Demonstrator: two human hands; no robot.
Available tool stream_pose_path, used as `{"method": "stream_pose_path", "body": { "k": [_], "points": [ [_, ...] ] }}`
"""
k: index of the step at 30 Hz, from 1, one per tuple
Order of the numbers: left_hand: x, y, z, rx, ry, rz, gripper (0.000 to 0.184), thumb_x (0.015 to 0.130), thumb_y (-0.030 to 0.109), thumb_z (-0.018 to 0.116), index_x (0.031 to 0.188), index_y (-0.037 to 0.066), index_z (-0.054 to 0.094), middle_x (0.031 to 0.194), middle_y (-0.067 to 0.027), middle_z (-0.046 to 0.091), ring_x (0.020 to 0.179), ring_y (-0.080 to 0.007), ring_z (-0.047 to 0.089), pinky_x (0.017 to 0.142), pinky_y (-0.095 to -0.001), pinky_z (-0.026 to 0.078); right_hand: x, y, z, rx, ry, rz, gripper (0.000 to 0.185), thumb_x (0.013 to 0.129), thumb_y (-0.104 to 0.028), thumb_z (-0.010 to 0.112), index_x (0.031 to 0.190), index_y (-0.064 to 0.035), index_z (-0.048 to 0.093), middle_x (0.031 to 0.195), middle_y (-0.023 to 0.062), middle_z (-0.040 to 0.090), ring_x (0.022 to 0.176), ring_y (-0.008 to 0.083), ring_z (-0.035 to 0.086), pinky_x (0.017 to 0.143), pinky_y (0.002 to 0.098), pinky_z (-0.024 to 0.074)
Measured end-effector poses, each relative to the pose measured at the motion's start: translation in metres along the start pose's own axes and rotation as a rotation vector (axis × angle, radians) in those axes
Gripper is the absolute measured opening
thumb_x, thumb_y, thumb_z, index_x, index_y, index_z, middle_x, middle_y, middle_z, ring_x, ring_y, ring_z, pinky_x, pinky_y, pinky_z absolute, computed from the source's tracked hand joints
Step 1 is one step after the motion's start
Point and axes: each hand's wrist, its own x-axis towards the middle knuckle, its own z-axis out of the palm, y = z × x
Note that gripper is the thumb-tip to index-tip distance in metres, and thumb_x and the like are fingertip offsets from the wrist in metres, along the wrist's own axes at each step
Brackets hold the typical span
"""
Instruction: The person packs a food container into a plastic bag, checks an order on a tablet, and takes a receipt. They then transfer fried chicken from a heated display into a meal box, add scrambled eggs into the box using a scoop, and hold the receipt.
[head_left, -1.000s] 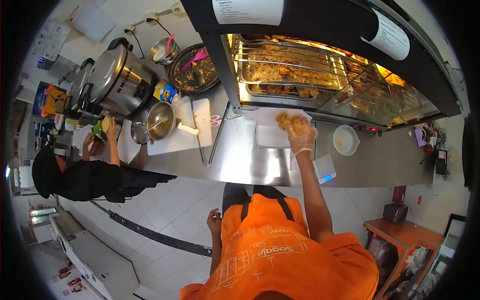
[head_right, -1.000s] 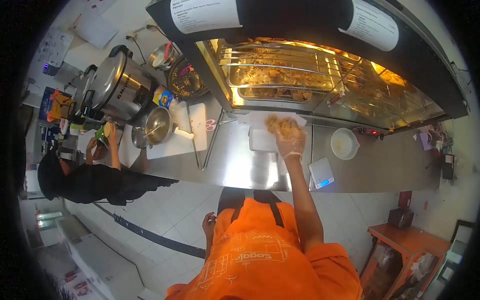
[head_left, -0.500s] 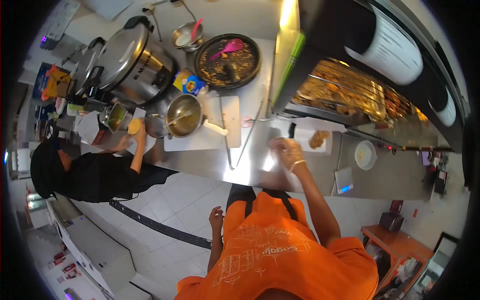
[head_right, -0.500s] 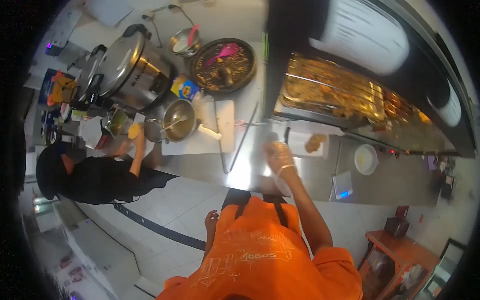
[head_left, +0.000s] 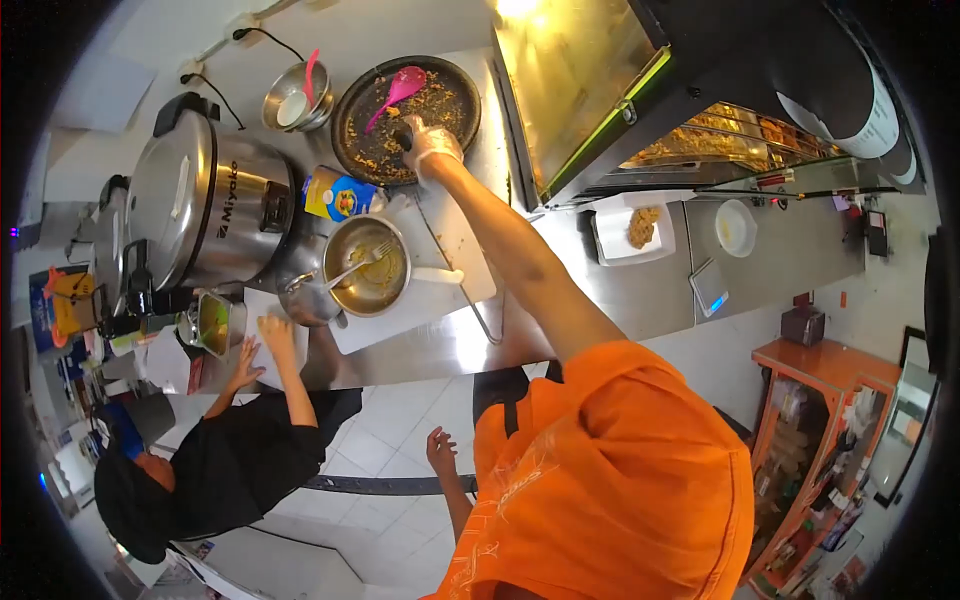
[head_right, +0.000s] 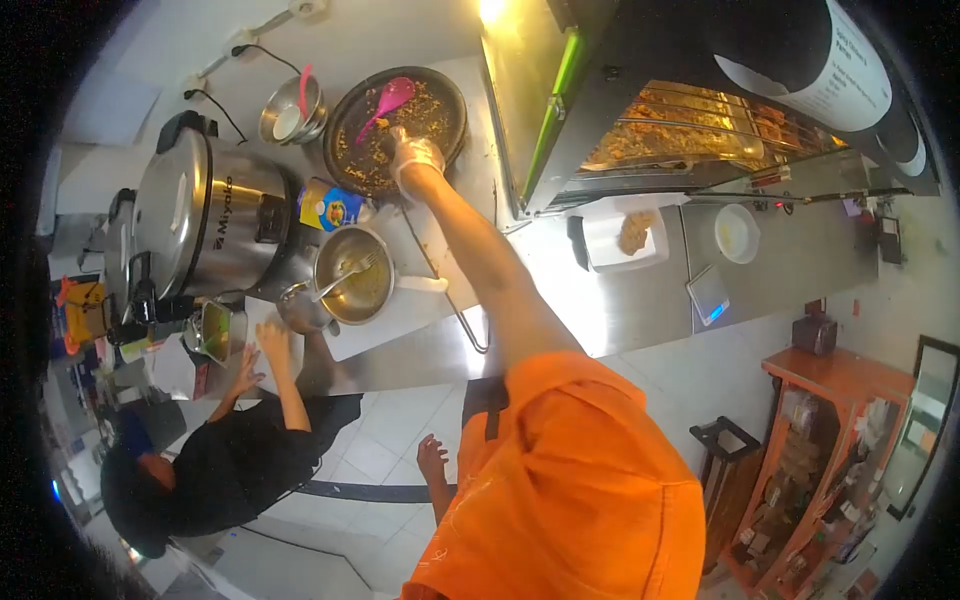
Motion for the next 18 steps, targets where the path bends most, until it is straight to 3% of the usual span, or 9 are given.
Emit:
{"method": "stream_pose_path", "body": {
  "k": [3,4,5,6,8,13,14,16,18],
  "points": [
    [0.008,-0.004,0.001,0.032,-0.028,-0.064,0.025,0.091,0.015,0.056,0.116,0.010,0.059,0.089,-0.0046,0.063,0.066,-0.0120,0.060,0.049,-0.0247,0.046,-0.088,0.008,-0.027,0.556,0.016,-0.254,0.090,0.072,-0.052,0.074,0.140,-0.0106,0.032,0.109,0.0198,0.066,0.099,0.0398,0.063,0.092,0.0435,0.0475],
    [0.012,-0.004,0.001,0.043,-0.044,-0.118,0.024,0.091,0.015,0.056,0.115,0.010,0.059,0.088,-0.0047,0.063,0.065,-0.0121,0.060,0.049,-0.0249,0.046,-0.128,0.016,-0.037,0.620,-0.090,-0.114,0.086,0.076,-0.056,0.068,0.139,-0.0072,0.036,0.136,0.0199,0.048,0.125,0.0316,0.048,0.103,0.0399,0.0391],
    [0.016,-0.002,0.002,0.055,-0.058,-0.169,0.024,0.092,0.015,0.055,0.115,0.010,0.059,0.088,-0.0047,0.063,0.065,-0.0123,0.060,0.049,-0.0251,0.046,-0.152,0.056,-0.012,1.227,-0.545,-0.271,0.058,0.083,-0.044,0.066,0.122,-0.0035,0.050,0.093,0.0103,0.065,0.073,0.0199,0.064,0.064,0.0280,0.0522],
    [0.020,0.001,0.008,0.055,-0.065,-0.164,0.024,0.092,0.015,0.055,0.115,0.010,0.059,0.088,-0.0047,0.063,0.065,-0.0123,0.060,0.049,-0.0251,0.046,-0.226,0.039,-0.071,1.741,-0.750,-0.045,0.045,0.089,-0.040,0.059,0.115,-0.0026,0.055,0.083,0.0067,0.061,0.062,0.0114,0.059,0.051,0.0219,0.0463],
    [0.028,0.008,0.026,0.176,-0.080,-0.125,0.024,0.092,0.017,0.055,0.115,0.011,0.060,0.088,-0.0048,0.064,0.065,-0.0124,0.060,0.049,-0.0255,0.046,-0.320,0.030,-0.144,1.760,-0.508,0.593,0.048,0.090,-0.041,0.056,0.115,-0.0001,0.053,0.080,0.0060,0.059,0.056,0.0131,0.054,0.048,0.0222,0.0443],
    [0.021,0.036,0.093,0.168,-0.148,-0.009,0.026,0.093,0.022,0.057,0.117,0.011,0.059,0.088,-0.0045,0.064,0.065,-0.0117,0.060,0.051,-0.0250,0.045,-0.406,0.171,-0.197,1.605,-0.474,0.440,0.060,0.079,-0.025,0.068,0.127,-0.0003,0.043,0.103,0.0123,0.055,0.076,0.0178,0.060,0.048,0.0280,0.0558],
    [0.015,0.042,0.109,0.215,-0.158,0.028,0.027,0.093,0.022,0.058,0.117,0.011,0.059,0.088,-0.0048,0.064,0.065,-0.0116,0.060,0.051,-0.0251,0.045,-0.424,0.224,-0.185,1.562,-0.458,0.247,0.057,0.081,-0.035,0.062,0.129,-0.0086,0.045,0.105,0.0134,0.054,0.081,0.0187,0.058,0.053,0.0256,0.0548],
    [0.005,0.047,0.137,0.224,-0.175,0.029,0.027,0.093,0.022,0.057,0.117,0.010,0.060,0.090,-0.0065,0.065,0.066,-0.0122,0.061,0.052,-0.0256,0.046,-0.427,0.259,-0.213,1.679,-0.527,0.341,0.068,0.079,-0.052,0.057,0.110,0.0080,0.054,0.088,0.0178,0.063,0.076,0.0216,0.066,0.055,0.0311,0.0572],
    [-0.010,0.044,0.156,0.271,-0.226,0.093,0.027,0.093,0.020,0.057,0.117,0.009,0.061,0.092,-0.0082,0.066,0.067,-0.0135,0.063,0.053,-0.0260,0.047,-0.428,0.258,-0.255,1.627,-0.339,0.172,0.072,0.082,-0.052,0.056,0.120,0.0083,0.050,0.096,0.0201,0.064,0.077,0.0223,0.066,0.060,0.0343,0.0582]
  ]
}}
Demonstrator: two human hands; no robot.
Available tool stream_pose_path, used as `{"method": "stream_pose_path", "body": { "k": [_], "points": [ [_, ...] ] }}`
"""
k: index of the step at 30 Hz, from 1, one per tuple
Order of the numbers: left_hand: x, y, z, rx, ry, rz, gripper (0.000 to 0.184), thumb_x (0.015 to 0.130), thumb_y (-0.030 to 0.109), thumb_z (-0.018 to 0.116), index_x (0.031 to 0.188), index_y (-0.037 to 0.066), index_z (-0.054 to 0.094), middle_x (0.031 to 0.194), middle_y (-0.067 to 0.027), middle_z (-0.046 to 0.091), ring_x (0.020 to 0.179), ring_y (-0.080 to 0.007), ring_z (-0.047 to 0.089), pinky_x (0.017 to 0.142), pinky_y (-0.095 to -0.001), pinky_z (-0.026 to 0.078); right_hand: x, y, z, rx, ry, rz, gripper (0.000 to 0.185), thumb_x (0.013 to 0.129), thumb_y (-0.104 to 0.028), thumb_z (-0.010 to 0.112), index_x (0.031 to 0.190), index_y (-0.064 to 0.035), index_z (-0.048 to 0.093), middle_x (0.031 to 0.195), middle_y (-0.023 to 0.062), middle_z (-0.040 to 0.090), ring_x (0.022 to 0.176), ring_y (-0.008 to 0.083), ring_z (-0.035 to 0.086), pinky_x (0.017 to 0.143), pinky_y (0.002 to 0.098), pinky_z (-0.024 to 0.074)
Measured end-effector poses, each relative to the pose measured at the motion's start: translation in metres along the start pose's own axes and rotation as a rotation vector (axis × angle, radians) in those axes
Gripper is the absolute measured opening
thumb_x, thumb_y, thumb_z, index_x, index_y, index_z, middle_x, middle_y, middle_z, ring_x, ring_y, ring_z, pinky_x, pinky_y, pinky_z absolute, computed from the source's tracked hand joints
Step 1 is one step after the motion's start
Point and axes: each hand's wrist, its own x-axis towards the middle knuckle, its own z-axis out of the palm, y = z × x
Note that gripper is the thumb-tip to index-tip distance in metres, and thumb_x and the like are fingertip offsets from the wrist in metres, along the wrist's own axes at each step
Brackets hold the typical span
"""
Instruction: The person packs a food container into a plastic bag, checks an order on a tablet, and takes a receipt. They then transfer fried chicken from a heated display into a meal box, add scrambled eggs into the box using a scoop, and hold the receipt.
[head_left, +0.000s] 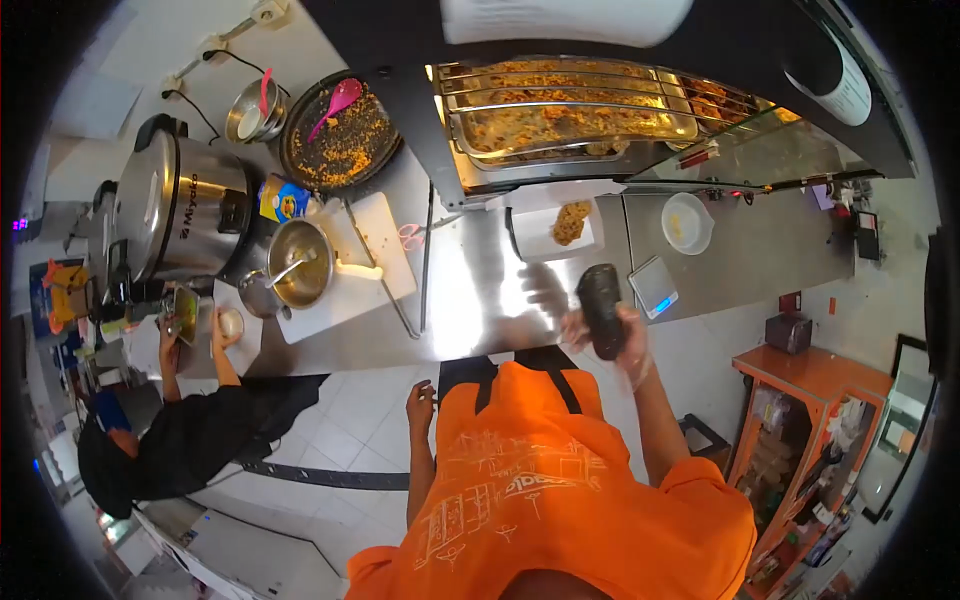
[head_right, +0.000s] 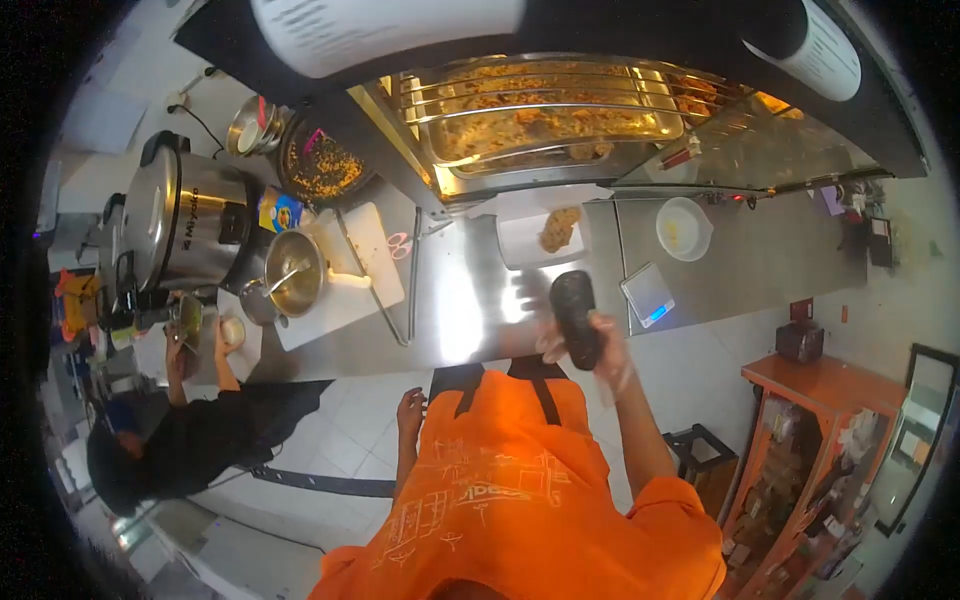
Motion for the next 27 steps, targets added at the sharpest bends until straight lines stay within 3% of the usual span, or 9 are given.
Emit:
{"method": "stream_pose_path", "body": {
  "k": [4,6,8,10,12,14,15,22,27],
  "points": [
    [-0.013,-0.015,0.036,-0.032,0.013,-0.024,0.028,0.092,0.019,0.057,0.116,0.007,0.062,0.093,-0.0097,0.067,0.067,-0.0148,0.064,0.055,-0.0264,0.047,-0.003,-0.036,-0.033,0.072,0.214,-0.109,0.069,0.088,-0.044,0.060,0.137,-0.0013,0.038,0.099,0.0179,0.064,0.071,0.0190,0.064,0.057,0.0311,0.0555],
    [-0.032,-0.014,0.053,-0.083,0.032,-0.032,0.026,0.091,0.018,0.058,0.114,0.006,0.062,0.093,-0.0096,0.067,0.067,-0.0147,0.064,0.054,-0.0262,0.047,0.008,-0.050,-0.056,-0.641,0.294,-0.042,0.059,0.084,-0.031,0.071,0.130,-0.0077,0.044,0.095,0.0137,0.063,0.064,0.0173,0.062,0.052,0.0297,0.0524],
    [-0.047,-0.017,0.065,-0.033,0.095,0.021,0.024,0.091,0.016,0.058,0.112,0.006,0.063,0.091,-0.0095,0.067,0.070,-0.0142,0.064,0.057,-0.0269,0.048,0.031,-0.052,-0.074,-0.616,0.394,-0.015,0.058,0.076,-0.025,0.079,0.121,-0.0083,0.046,0.091,0.0111,0.062,0.057,0.0170,0.059,0.048,0.0299,0.0507],
    [-0.056,-0.039,0.073,-0.060,0.104,0.025,0.023,0.091,0.016,0.058,0.111,0.005,0.064,0.090,-0.0094,0.068,0.072,-0.0141,0.064,0.059,-0.0271,0.050,0.050,-0.069,-0.059,-1.231,0.481,-0.051,0.057,0.073,-0.029,0.081,0.113,-0.0077,0.046,0.088,0.0109,0.061,0.057,0.0173,0.059,0.047,0.0307,0.0494],
    [-0.064,-0.061,0.082,-0.095,0.122,0.022,0.023,0.091,0.016,0.058,0.110,0.005,0.064,0.089,-0.0094,0.068,0.074,-0.0140,0.064,0.061,-0.0274,0.051,0.070,-0.074,-0.073,-1.221,0.396,-0.023,0.066,0.073,-0.043,0.077,0.120,-0.0077,0.046,0.093,0.0158,0.064,0.065,0.0253,0.064,0.058,0.0385,0.0526],
    [-0.074,-0.077,0.087,-0.102,0.140,0.098,0.024,0.091,0.019,0.057,0.108,0.005,0.065,0.089,-0.0093,0.068,0.077,-0.0140,0.064,0.064,-0.0276,0.052,0.089,-0.079,-0.078,-1.927,0.311,-0.345,0.072,0.077,-0.055,0.068,0.130,-0.0102,0.045,0.104,0.0199,0.065,0.084,0.0358,0.066,0.076,0.0452,0.0519],
    [-0.079,-0.082,0.090,-0.084,0.145,0.110,0.024,0.091,0.019,0.057,0.108,0.005,0.065,0.089,-0.0092,0.068,0.077,-0.0141,0.064,0.064,-0.0276,0.052,0.092,-0.105,-0.024,-1.876,0.289,0.134,0.079,0.081,-0.055,0.061,0.140,-0.0084,0.034,0.122,0.0192,0.060,0.108,0.0366,0.060,0.094,0.0430,0.0463],
    [-0.081,-0.098,0.107,0.065,0.128,0.132,0.025,0.092,0.020,0.056,0.107,0.004,0.065,0.089,-0.0088,0.068,0.078,-0.0142,0.064,0.064,-0.0275,0.053,0.170,-0.058,-0.053,-2.026,0.207,0.571,0.071,0.082,-0.041,0.065,0.139,-0.0089,0.036,0.122,0.0197,0.060,0.108,0.0334,0.061,0.092,0.0394,0.0486],
    [-0.063,-0.092,0.102,0.086,0.092,0.149,0.025,0.092,0.021,0.055,0.107,0.004,0.065,0.089,-0.0086,0.068,0.078,-0.0144,0.064,0.064,-0.0274,0.053,0.162,-0.097,-0.066,-1.623,-0.028,0.313,0.068,0.079,-0.045,0.069,0.133,-0.0094,0.048,0.120,0.0200,0.061,0.106,0.0316,0.061,0.088,0.0439,0.0477]
  ]
}}
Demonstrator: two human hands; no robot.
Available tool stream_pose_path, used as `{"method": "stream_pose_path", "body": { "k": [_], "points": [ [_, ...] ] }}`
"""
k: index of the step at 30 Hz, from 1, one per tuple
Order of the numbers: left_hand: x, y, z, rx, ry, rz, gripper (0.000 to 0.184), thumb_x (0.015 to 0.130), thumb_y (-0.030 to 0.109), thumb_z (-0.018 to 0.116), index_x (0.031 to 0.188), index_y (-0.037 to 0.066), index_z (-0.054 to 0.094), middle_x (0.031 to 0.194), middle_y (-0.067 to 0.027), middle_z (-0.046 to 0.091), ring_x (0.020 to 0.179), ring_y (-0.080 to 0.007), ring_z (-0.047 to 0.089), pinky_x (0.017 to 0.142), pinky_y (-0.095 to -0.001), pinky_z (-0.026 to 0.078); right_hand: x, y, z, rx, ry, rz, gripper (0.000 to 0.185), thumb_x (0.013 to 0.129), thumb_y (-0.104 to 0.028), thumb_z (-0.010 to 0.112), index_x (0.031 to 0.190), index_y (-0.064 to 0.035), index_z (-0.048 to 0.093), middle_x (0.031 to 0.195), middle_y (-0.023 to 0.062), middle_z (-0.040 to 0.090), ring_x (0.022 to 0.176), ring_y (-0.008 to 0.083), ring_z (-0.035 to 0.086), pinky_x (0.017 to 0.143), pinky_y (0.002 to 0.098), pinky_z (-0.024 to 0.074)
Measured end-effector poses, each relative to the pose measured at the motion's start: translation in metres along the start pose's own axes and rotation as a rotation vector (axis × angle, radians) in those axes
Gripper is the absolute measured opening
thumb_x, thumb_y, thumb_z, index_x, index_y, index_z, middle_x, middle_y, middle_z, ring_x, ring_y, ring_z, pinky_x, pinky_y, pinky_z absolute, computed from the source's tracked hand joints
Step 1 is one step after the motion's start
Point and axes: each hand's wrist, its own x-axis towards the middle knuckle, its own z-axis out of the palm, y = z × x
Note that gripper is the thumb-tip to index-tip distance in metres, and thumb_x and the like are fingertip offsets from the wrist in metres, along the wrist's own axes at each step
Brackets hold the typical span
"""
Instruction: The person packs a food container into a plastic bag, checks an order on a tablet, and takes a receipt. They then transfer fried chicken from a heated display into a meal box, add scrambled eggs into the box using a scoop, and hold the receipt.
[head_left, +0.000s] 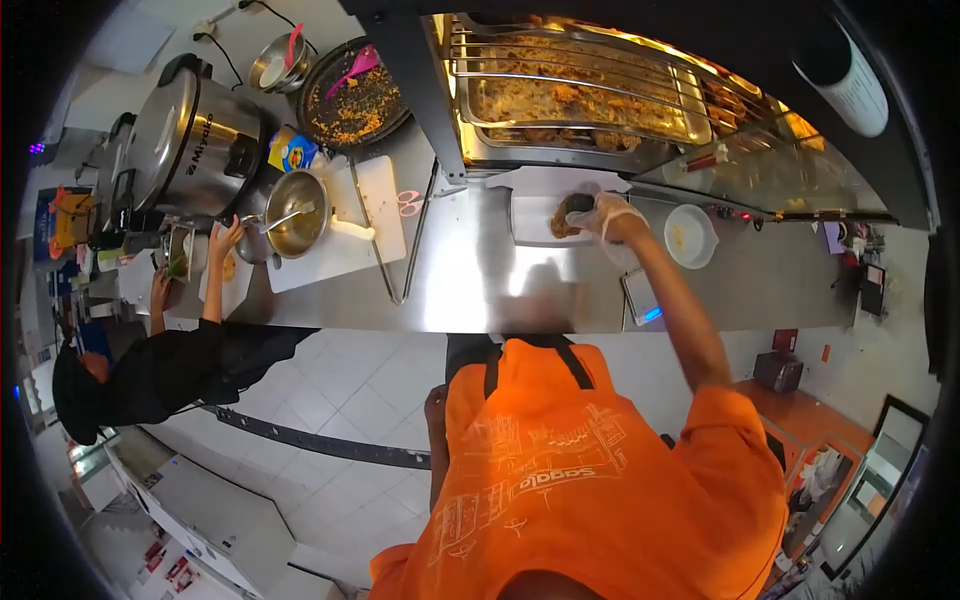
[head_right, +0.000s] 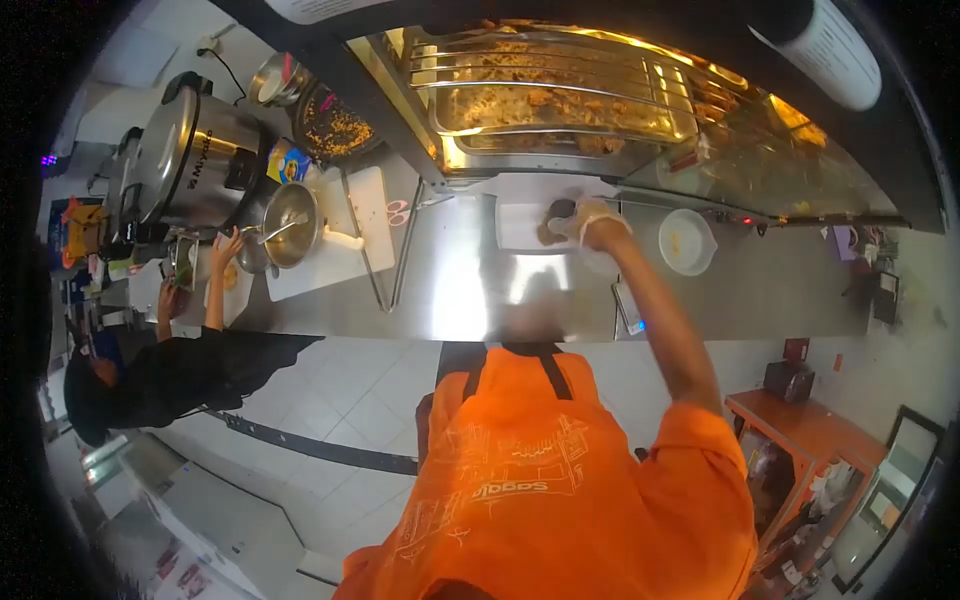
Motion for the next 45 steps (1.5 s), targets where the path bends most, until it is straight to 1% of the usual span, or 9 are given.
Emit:
{"method": "stream_pose_path", "body": {
  "k": [5,8,15,21,24,28,36,37,45],
  "points": [
    [0.027,0.008,-0.013,0.035,-0.017,0.038,0.026,0.092,0.022,0.055,0.106,0.003,0.065,0.089,-0.0083,0.068,0.078,-0.0145,0.064,0.064,-0.0273,0.053,0.028,-0.025,0.039,-0.464,0.428,0.237,0.073,0.073,-0.046,0.074,0.129,-0.0061,0.052,0.105,0.0167,0.068,0.100,0.0280,0.065,0.084,0.0433,0.0512],
    [0.042,0.013,-0.032,0.067,-0.025,0.090,0.026,0.092,0.022,0.055,0.106,0.003,0.065,0.089,-0.0082,0.068,0.078,-0.0145,0.064,0.064,-0.0273,0.053,0.000,-0.044,-0.011,-0.104,-0.226,0.254,0.078,0.074,-0.044,0.073,0.134,-0.0043,0.045,0.106,0.0186,0.067,0.101,0.0314,0.065,0.085,0.0433,0.0514],
    [0.045,0.042,-0.081,-0.254,0.002,-0.198,0.027,0.093,0.024,0.053,0.109,0.006,0.065,0.085,-0.0069,0.065,0.064,-0.0133,0.061,0.051,-0.0250,0.047,0.030,-0.017,0.075,-0.397,0.443,0.336,0.071,0.076,-0.042,0.071,0.128,-0.0014,0.045,0.109,0.0229,0.064,0.105,0.0396,0.061,0.088,0.0466,0.0481],
    [0.075,0.025,-0.106,-0.140,-0.082,-0.260,0.029,0.090,0.025,0.055,0.108,0.004,0.065,0.084,-0.0094,0.065,0.064,-0.0161,0.062,0.051,-0.0270,0.048,0.000,-0.062,0.008,0.334,-0.093,0.176,0.068,0.080,-0.041,0.068,0.130,-0.0040,0.043,0.104,0.0211,0.066,0.094,0.0396,0.064,0.085,0.0429,0.0509],
    [0.078,0.031,-0.121,-0.142,-0.043,-0.263,0.030,0.089,0.024,0.054,0.108,0.004,0.065,0.084,-0.0100,0.067,0.066,-0.0160,0.063,0.053,-0.0270,0.048,0.058,-0.003,0.097,-0.417,0.627,0.310,0.066,0.080,-0.041,0.069,0.129,-0.0008,0.049,0.101,0.0144,0.067,0.084,0.0240,0.065,0.074,0.0353,0.0530],
    [0.103,-0.041,-0.142,0.175,-0.131,0.019,0.030,0.091,0.024,0.050,0.109,0.006,0.065,0.082,-0.0069,0.064,0.069,-0.0158,0.063,0.054,-0.0289,0.049,0.057,0.010,0.046,0.577,-0.061,0.193,0.069,0.080,-0.043,0.070,0.127,0.0021,0.049,0.102,0.0133,0.066,0.084,0.0229,0.065,0.071,0.0315,0.0530],
    [0.106,0.022,-0.176,-0.488,0.034,-0.496,0.026,0.093,0.024,0.051,0.110,0.009,0.064,0.083,-0.0037,0.061,0.065,-0.0141,0.061,0.052,-0.0262,0.046,-0.017,-0.188,0.139,0.213,-0.030,0.298,0.076,0.080,-0.058,0.066,0.129,-0.0016,0.049,0.111,0.0150,0.059,0.106,0.0222,0.055,0.089,0.0324,0.0458],
    [0.108,0.023,-0.175,-0.495,0.044,-0.495,0.026,0.093,0.024,0.051,0.110,0.009,0.064,0.083,-0.0037,0.061,0.065,-0.0141,0.061,0.052,-0.0262,0.046,0.033,-0.159,0.188,-0.034,0.011,-0.231,0.080,0.079,-0.064,0.058,0.139,-0.0141,0.041,0.130,0.0248,0.051,0.127,0.0378,0.046,0.105,0.0405,0.0367],
    [0.108,0.040,-0.216,-0.317,0.055,-0.198,0.025,0.095,0.027,0.053,0.102,0.006,0.065,0.074,-0.0008,0.058,0.064,-0.0089,0.055,0.053,-0.0243,0.043,0.249,-0.376,0.137,-0.250,0.614,-0.201,0.066,0.084,-0.050,0.060,0.132,-0.0064,0.046,0.090,0.0199,0.068,0.081,0.0382,0.066,0.075,0.0474,0.0512]
  ]
}}
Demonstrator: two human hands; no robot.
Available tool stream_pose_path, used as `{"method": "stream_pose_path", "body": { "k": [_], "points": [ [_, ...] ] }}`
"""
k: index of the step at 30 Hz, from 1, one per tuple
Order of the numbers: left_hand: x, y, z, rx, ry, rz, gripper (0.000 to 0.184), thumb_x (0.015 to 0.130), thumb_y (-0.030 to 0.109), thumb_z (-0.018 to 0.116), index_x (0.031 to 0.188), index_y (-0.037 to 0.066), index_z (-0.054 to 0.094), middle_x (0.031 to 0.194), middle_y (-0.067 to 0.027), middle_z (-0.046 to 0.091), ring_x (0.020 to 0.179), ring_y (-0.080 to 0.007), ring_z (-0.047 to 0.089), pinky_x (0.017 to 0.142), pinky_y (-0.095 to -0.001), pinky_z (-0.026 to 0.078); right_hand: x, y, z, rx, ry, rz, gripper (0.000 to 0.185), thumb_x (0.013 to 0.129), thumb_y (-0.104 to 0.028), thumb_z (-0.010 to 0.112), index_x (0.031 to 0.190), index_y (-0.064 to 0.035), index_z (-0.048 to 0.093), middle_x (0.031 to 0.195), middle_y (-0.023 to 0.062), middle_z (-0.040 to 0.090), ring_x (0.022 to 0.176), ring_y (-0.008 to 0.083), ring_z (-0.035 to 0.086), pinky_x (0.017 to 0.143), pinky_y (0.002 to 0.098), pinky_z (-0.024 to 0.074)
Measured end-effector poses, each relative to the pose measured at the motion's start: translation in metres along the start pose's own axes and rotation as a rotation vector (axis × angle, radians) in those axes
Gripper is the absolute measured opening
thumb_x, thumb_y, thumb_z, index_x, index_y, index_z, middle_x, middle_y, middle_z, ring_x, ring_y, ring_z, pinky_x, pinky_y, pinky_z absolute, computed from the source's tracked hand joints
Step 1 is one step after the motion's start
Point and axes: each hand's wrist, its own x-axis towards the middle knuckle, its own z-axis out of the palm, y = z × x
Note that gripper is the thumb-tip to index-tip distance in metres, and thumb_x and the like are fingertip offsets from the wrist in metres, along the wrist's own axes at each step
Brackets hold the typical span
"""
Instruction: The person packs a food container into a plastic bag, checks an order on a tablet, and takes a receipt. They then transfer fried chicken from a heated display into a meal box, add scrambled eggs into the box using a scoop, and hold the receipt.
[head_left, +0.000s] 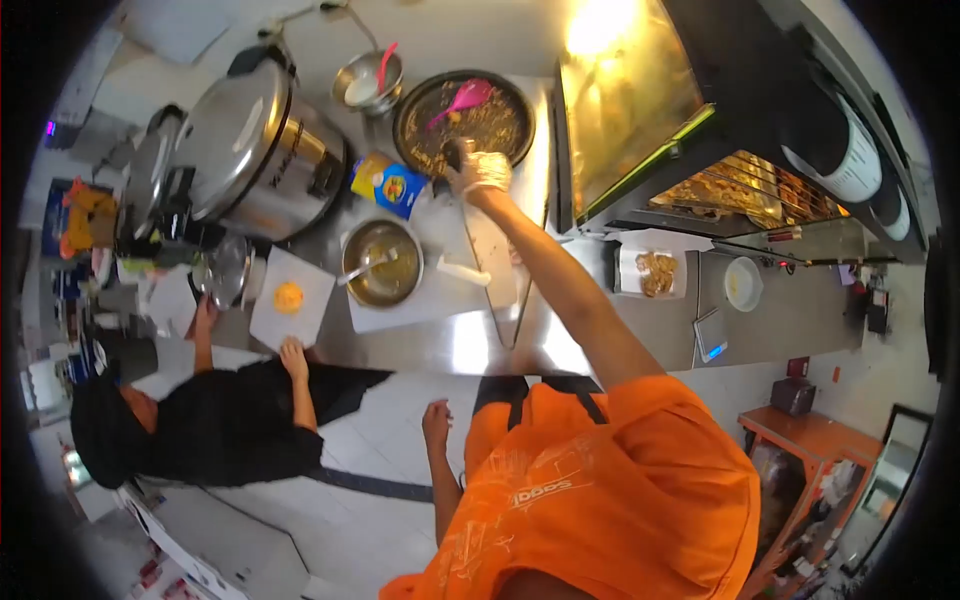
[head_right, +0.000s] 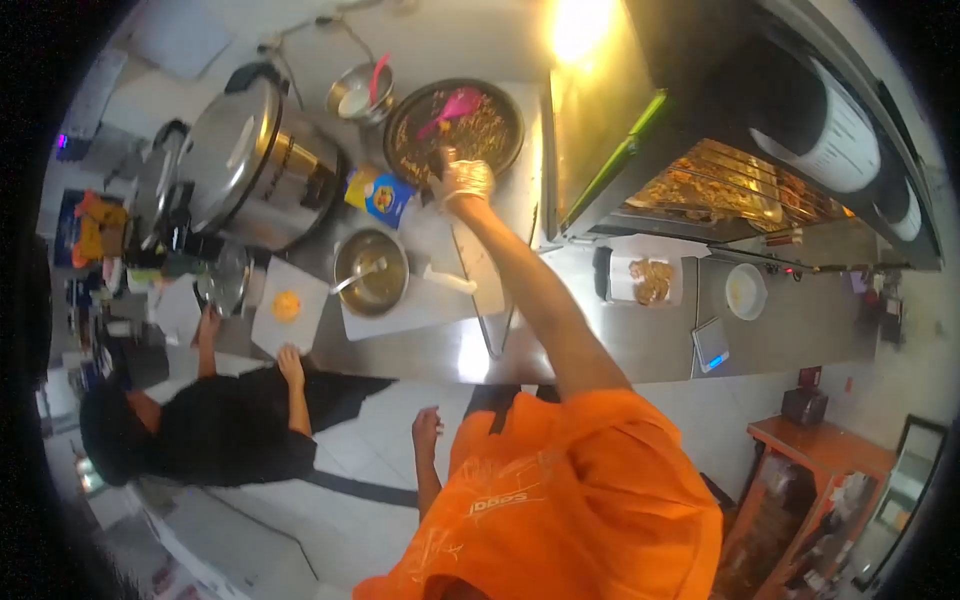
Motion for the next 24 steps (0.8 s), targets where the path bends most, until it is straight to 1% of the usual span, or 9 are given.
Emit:
{"method": "stream_pose_path", "body": {
  "k": [3,4,6,9,12,15,19,22,24],
  "points": [
    [-0.009,-0.006,-0.008,0.035,0.047,0.027,0.022,0.093,0.026,0.059,0.091,0.006,0.065,0.068,0.0007,0.055,0.059,-0.0080,0.051,0.052,-0.0248,0.042,0.045,0.014,0.043,-0.411,0.039,-0.058,0.041,0.090,-0.024,0.046,0.128,-0.0101,0.054,0.095,0.0174,0.069,0.090,0.0326,0.066,0.078,0.0446,0.0498],
    [-0.014,-0.004,-0.009,0.064,0.026,0.053,0.022,0.093,0.026,0.060,0.090,0.005,0.065,0.069,0.0003,0.056,0.060,-0.0085,0.052,0.053,-0.0251,0.042,0.047,0.017,0.038,-0.339,-0.054,-0.008,0.043,0.087,-0.022,0.048,0.128,-0.0100,0.054,0.101,0.0171,0.068,0.097,0.0338,0.065,0.082,0.0444,0.0484],
    [-0.026,0.027,0.001,0.094,-0.025,0.099,0.023,0.092,0.027,0.060,0.090,0.005,0.065,0.070,-0.0001,0.057,0.061,-0.0091,0.052,0.054,-0.0254,0.043,0.027,0.023,0.037,-0.214,0.122,0.007,0.046,0.081,-0.019,0.051,0.127,-0.0137,0.054,0.104,0.0207,0.066,0.101,0.0356,0.062,0.086,0.0452,0.0470],
    [-0.044,0.079,0.020,0.150,-0.133,0.124,0.023,0.089,0.024,0.065,0.098,0.003,0.063,0.077,-0.0007,0.059,0.067,-0.0107,0.054,0.060,-0.0258,0.045,-0.032,0.011,0.000,0.037,0.300,0.075,0.038,0.083,-0.024,0.057,0.119,-0.0146,0.058,0.107,0.0156,0.064,0.100,0.0336,0.060,0.087,0.0469,0.0468],
    [-0.060,0.170,0.072,0.108,-0.077,0.524,0.060,0.080,0.019,0.075,0.129,0.004,0.044,0.109,-0.0078,0.055,0.092,-0.0176,0.053,0.075,-0.0313,0.046,-0.119,0.024,0.010,0.490,0.520,-0.191,0.038,0.085,-0.026,0.062,0.119,-0.0091,0.057,0.123,0.0152,0.057,0.111,0.0334,0.055,0.094,0.0449,0.0447],
    [-0.056,0.237,0.122,0.196,0.105,0.738,0.091,0.071,0.016,0.079,0.143,0.005,0.024,0.130,-0.0148,0.042,0.107,-0.0259,0.048,0.087,-0.0369,0.044,-0.198,0.015,0.016,0.484,0.233,-0.084,0.039,0.091,-0.027,0.054,0.126,-0.0085,0.053,0.129,0.0169,0.053,0.118,0.0344,0.052,0.103,0.0437,0.0380],
    [-0.037,0.262,0.168,0.115,0.188,0.948,0.095,0.068,0.015,0.080,0.143,0.004,0.022,0.130,-0.0179,0.041,0.110,-0.0288,0.048,0.091,-0.0396,0.045,-0.223,0.036,0.000,0.836,0.130,-0.154,0.041,0.092,-0.027,0.052,0.128,-0.0084,0.054,0.136,0.0171,0.048,0.131,0.0330,0.040,0.108,0.0438,0.0330],
    [-0.020,0.267,0.197,-0.094,0.205,0.992,0.089,0.071,0.012,0.076,0.142,0.002,0.024,0.128,-0.0196,0.042,0.114,-0.0308,0.048,0.094,-0.0422,0.045,-0.229,0.060,-0.006,0.734,0.171,-0.336,0.043,0.090,-0.026,0.054,0.129,-0.0089,0.053,0.137,0.0163,0.047,0.131,0.0346,0.040,0.108,0.0451,0.0319],
    [-0.018,0.286,0.211,0.021,0.419,0.952,0.081,0.075,0.009,0.073,0.141,0.002,0.026,0.125,-0.0172,0.043,0.111,-0.0291,0.051,0.094,-0.0412,0.045,-0.249,0.058,-0.047,0.918,0.188,-0.256,0.041,0.089,-0.022,0.052,0.128,-0.0081,0.054,0.137,0.0174,0.047,0.132,0.0372,0.038,0.108,0.0449,0.0322]
  ]
}}
